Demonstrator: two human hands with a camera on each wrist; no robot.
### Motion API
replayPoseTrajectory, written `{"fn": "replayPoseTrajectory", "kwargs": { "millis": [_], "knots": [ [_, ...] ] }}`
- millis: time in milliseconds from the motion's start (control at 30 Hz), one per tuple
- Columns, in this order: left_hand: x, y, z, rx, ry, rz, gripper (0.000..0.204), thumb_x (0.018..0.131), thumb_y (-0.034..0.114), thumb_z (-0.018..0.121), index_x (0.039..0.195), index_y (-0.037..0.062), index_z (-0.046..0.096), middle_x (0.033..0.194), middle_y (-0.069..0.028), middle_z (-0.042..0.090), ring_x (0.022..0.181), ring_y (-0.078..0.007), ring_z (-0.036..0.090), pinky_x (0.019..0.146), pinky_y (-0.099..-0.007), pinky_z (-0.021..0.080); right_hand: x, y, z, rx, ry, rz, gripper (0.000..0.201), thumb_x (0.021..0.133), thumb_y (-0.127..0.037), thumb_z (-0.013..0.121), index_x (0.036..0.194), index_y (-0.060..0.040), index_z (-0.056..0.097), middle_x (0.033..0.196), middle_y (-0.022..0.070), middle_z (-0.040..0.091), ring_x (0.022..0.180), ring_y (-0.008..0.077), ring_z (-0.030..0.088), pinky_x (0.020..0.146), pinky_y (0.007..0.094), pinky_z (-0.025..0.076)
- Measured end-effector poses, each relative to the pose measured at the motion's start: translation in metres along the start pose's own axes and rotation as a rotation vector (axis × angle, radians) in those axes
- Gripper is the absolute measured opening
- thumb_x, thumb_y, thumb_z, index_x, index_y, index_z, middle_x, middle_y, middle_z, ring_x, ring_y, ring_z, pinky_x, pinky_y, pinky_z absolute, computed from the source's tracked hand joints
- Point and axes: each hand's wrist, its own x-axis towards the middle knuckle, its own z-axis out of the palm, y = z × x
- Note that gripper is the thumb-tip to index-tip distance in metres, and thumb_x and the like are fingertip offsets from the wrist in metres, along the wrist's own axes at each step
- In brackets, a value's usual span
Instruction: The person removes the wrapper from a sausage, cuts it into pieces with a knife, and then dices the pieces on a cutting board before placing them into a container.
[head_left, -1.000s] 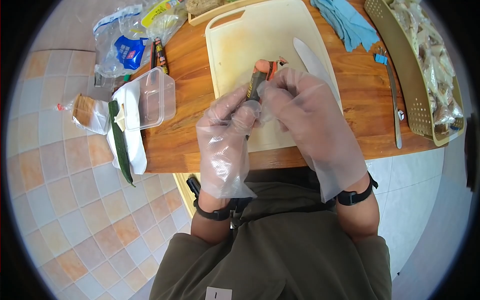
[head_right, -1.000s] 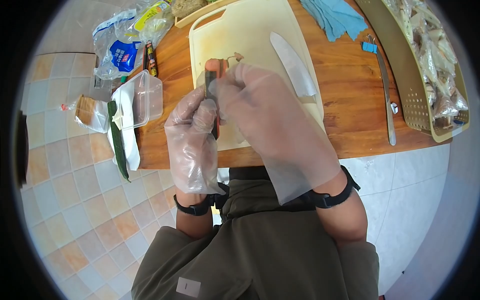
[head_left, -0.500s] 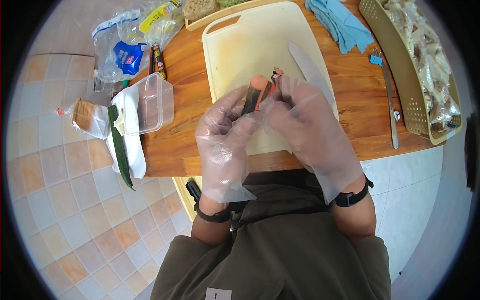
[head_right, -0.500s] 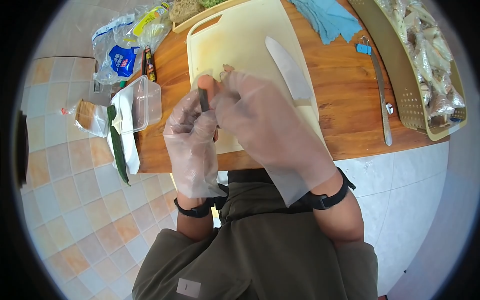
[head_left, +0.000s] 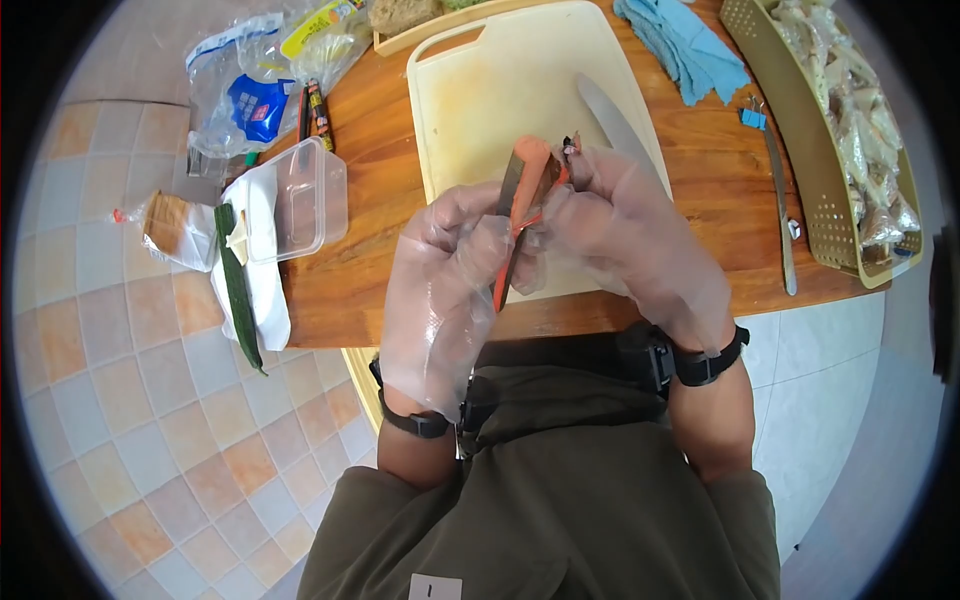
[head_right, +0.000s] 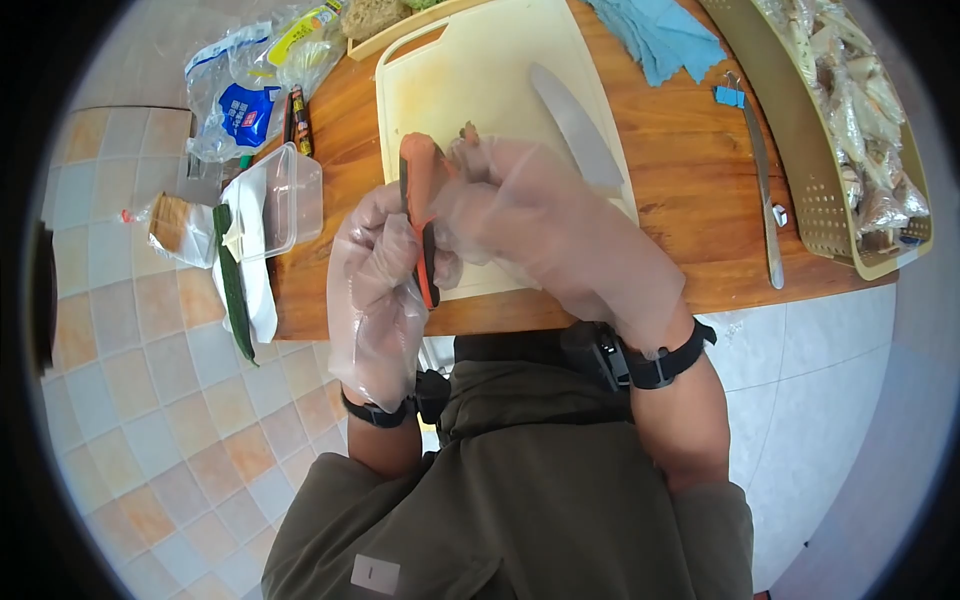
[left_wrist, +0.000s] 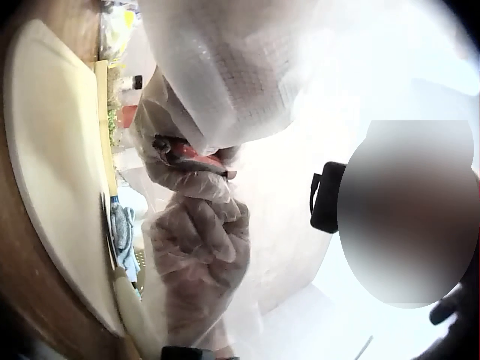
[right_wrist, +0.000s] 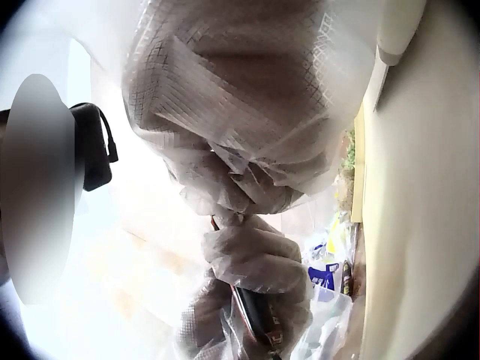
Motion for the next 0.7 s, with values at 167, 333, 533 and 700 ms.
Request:
{"fn": "replayPoseTrajectory", "kwargs": {
  "millis": [167, 333, 533, 700],
  "knots": [
    [0.004, -0.002, -0.006, -0.102, -0.075, -0.029, 0.042, 0.098, 0.02, 0.077, 0.128, -0.0064, 0.066, 0.105, -0.0126, 0.074, 0.084, -0.0185, 0.066, 0.079, -0.0328, 0.055, 0.001, 0.005, 0.001, 0.06, 0.031, 0.033, 0.025, 0.101, -0.024, 0.067, 0.098, 0.0006, 0.068, 0.087, 0.0024, 0.065, 0.079, 0.0088, 0.059, 0.071, 0.0257, 0.047],
    [0.007, -0.007, -0.002, -0.044, 0.037, 0.031, 0.04, 0.098, 0.008, 0.074, 0.133, -0.0075, 0.063, 0.111, -0.0129, 0.072, 0.093, -0.0194, 0.067, 0.086, -0.0345, 0.055, 0.002, -0.001, 0.011, -0.026, 0.222, 0.061, 0.023, 0.102, -0.023, 0.066, 0.093, -0.0016, 0.066, 0.085, -0.0008, 0.065, 0.076, 0.005, 0.057, 0.066, 0.0225, 0.045],
    [0.009, -0.012, 0.0, 0.005, 0.143, 0.101, 0.038, 0.099, -0.001, 0.068, 0.135, -0.0073, 0.062, 0.114, -0.0118, 0.07, 0.1, -0.0208, 0.068, 0.092, -0.0366, 0.055, 0.005, 0.013, 0.008, -0.225, 0.217, -0.107, 0.024, 0.103, -0.023, 0.065, 0.094, -0.0001, 0.066, 0.079, -0.0029, 0.061, 0.071, 0.0022, 0.05, 0.058, 0.0226, 0.041],
    [0.015, -0.009, -0.005, -0.069, 0.161, 0.236, 0.034, 0.1, 0.0, 0.067, 0.133, -0.006, 0.062, 0.113, -0.0108, 0.067, 0.102, -0.0225, 0.067, 0.093, -0.0369, 0.054, -0.008, 0.012, 0.001, -0.378, 0.338, -0.043, 0.025, 0.103, -0.023, 0.065, 0.095, 0.0011, 0.065, 0.075, -0.0037, 0.057, 0.071, 0.0037, 0.047, 0.06, 0.0253, 0.041]
  ]
}}
